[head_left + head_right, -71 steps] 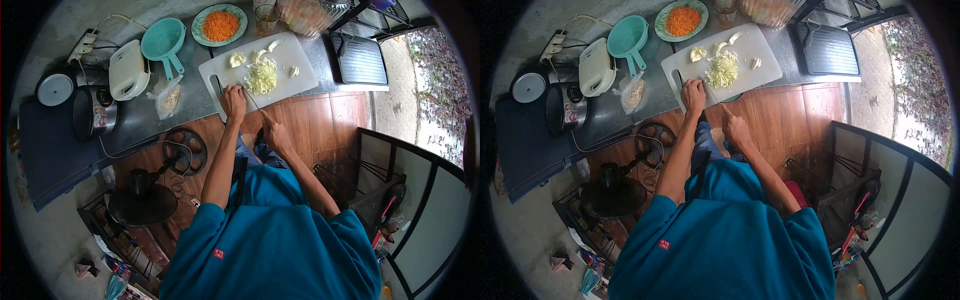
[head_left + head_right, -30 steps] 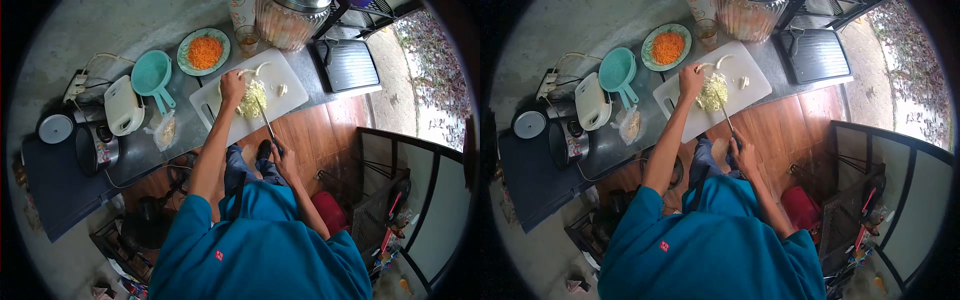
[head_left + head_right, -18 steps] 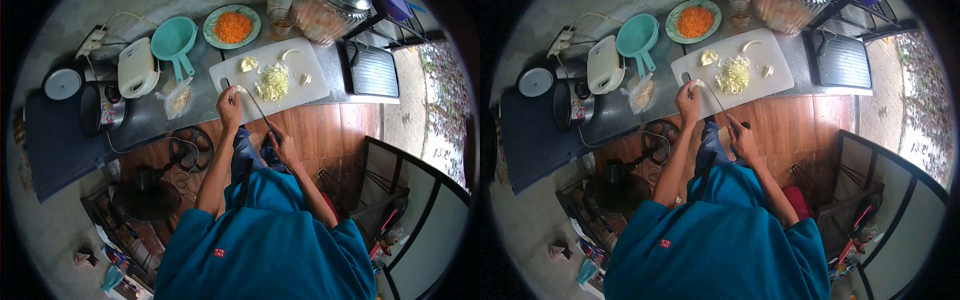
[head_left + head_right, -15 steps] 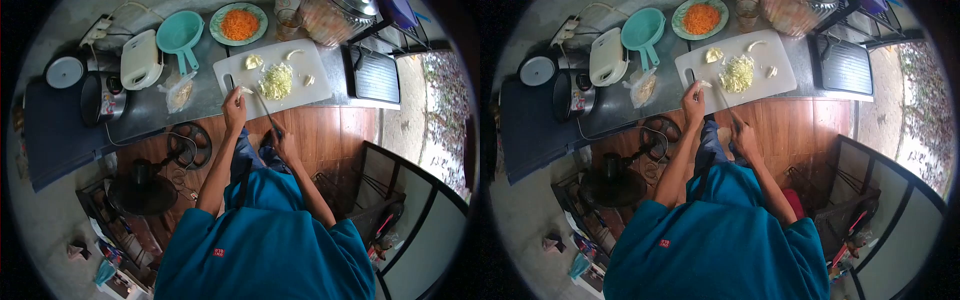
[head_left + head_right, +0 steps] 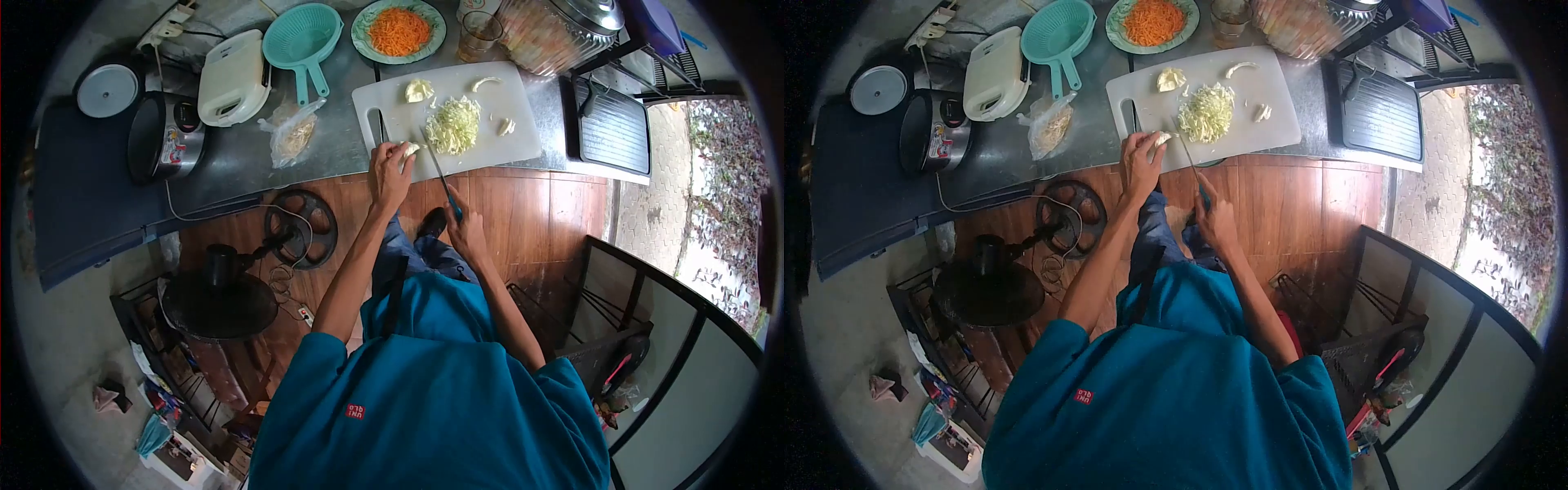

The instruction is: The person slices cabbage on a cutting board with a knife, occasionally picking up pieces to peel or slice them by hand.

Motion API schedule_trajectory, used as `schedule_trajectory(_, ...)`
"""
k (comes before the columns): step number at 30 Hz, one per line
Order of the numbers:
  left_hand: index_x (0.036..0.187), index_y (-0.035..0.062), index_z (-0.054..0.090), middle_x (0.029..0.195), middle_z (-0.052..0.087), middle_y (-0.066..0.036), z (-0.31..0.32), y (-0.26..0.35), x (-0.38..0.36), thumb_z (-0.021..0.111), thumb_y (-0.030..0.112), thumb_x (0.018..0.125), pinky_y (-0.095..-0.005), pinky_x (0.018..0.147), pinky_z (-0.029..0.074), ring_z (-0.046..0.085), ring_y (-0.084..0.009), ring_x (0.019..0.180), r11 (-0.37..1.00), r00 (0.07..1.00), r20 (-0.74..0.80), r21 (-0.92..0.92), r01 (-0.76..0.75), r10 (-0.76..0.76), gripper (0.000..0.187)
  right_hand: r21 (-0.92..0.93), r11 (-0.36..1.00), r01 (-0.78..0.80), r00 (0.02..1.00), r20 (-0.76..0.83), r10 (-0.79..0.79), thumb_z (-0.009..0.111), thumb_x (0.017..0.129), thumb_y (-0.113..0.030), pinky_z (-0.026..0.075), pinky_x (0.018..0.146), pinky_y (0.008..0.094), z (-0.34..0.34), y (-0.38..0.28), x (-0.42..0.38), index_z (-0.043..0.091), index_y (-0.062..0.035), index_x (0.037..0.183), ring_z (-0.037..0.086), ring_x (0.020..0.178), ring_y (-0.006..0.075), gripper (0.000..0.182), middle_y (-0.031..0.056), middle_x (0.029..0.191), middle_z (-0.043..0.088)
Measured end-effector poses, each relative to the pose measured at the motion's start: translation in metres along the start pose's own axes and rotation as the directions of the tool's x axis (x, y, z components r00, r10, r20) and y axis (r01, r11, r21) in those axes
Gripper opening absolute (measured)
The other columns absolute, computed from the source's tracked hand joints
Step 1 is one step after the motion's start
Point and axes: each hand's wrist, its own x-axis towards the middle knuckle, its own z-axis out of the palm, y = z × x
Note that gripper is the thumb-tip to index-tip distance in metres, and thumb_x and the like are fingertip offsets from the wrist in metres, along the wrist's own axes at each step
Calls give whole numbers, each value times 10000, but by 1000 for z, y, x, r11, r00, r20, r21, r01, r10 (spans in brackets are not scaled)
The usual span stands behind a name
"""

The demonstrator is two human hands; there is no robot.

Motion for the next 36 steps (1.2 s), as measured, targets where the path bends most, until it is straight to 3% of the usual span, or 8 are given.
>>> schedule_trajectory(2, 1083, 56, 699, 988, 610, -89, 6, -7, 3, 685, 157, 842, -381, 823, 490, 587, -294, 987, 999, 999, 39, -32, 6, -5, 262, -4, 998, 70, 998, -11, -70, 526, 987, -283, 441, 541, 415, 9, 16, 0, 548, -74, 1340, 594, 535, 277, 411, 337, 788, 584)
schedule_trajectory(3, 1070, 50, 700, 977, 611, -90, 7, -8, 6, 690, 166, 838, -383, 817, 494, 596, -294, 970, 998, 997, 77, -62, 16, -11, 259, -1, 998, 69, 998, -16, -69, 526, 987, -283, 441, 541, 415, 7, 11, -2, 548, -74, 1340, 594, 535, 277, 411, 337, 788, 584)
schedule_trajectory(5, 1066, 49, 702, 983, 616, -109, 12, -8, 14, 706, 169, 829, -383, 797, 501, 612, -299, 918, 998, 996, 81, -49, 42, -38, 267, 3, 1000, -9, 1000, -2, 9, 545, 963, -212, 478, 592, 457, 4, 0, -4, 542, -80, 1338, 633, 665, 438, 397, 328, 767, 600)
schedule_trajectory(9, 1045, 39, 702, 991, 617, -133, 16, 10, 22, 725, 176, 813, -389, 756, 516, 639, -318, 841, 981, 974, 114, 9, 195, -195, 271, 108, 993, 46, 998, -52, -40, 542, 961, -214, 473, 605, 479, 14, 9, -3, 542, -79, 1337, 622, 689, 464, 399, 336, 777, 596)
schedule_trajectory(11, 1051, 44, 702, 999, 612, -129, 17, 14, 20, 715, 166, 819, -395, 765, 512, 636, -321, 857, 986, 980, 113, -11, 168, -166, 263, 48, 988, 145, 985, -101, -140, 530, 962, -199, 468, 616, 497, 16, 9, 2, 539, -70, 1335, 611, 712, 485, 394, 349, 809, 594)
schedule_trajectory(21, 919, 85, 728, 1027, 576, -47, 13, 13, 14, 655, 116, 847, -394, 742, 521, 591, -281, 916, 990, 996, 71, 125, -60, 51, 107, 43, 987, 155, 984, -97, -151, 522, 961, -196, 460, 617, 520, 22, 18, 6, 537, -66, 1336, 602, 718, 500, 396, 359, 828, 589)
schedule_trajectory(32, 836, 74, 719, 986, 605, -50, 31, 9, 15, 689, 95, 792, -409, 760, 510, 574, -296, 911, 987, 996, -58, 153, -58, 68, 57, -203, 969, 144, 986, -54, -158, 462, 970, -184, 445, 560, 549, 35, 29, -2, 393, -130, 1456, 586, 605, 483, 494, 335, 726, 597)
schedule_trajectory(36, 835, 68, 724, 979, 618, -48, 34, 8, 13, 695, 95, 784, -406, 765, 507, 579, -296, 912, 988, 998, -45, 147, -43, 50, 65, -227, 968, 111, 991, -50, -125, 423, 1006, -223, 420, 559, 547, 32, 27, 15, 497, -109, 1379, 595, 657, 494, 398, 341, 734, 567)
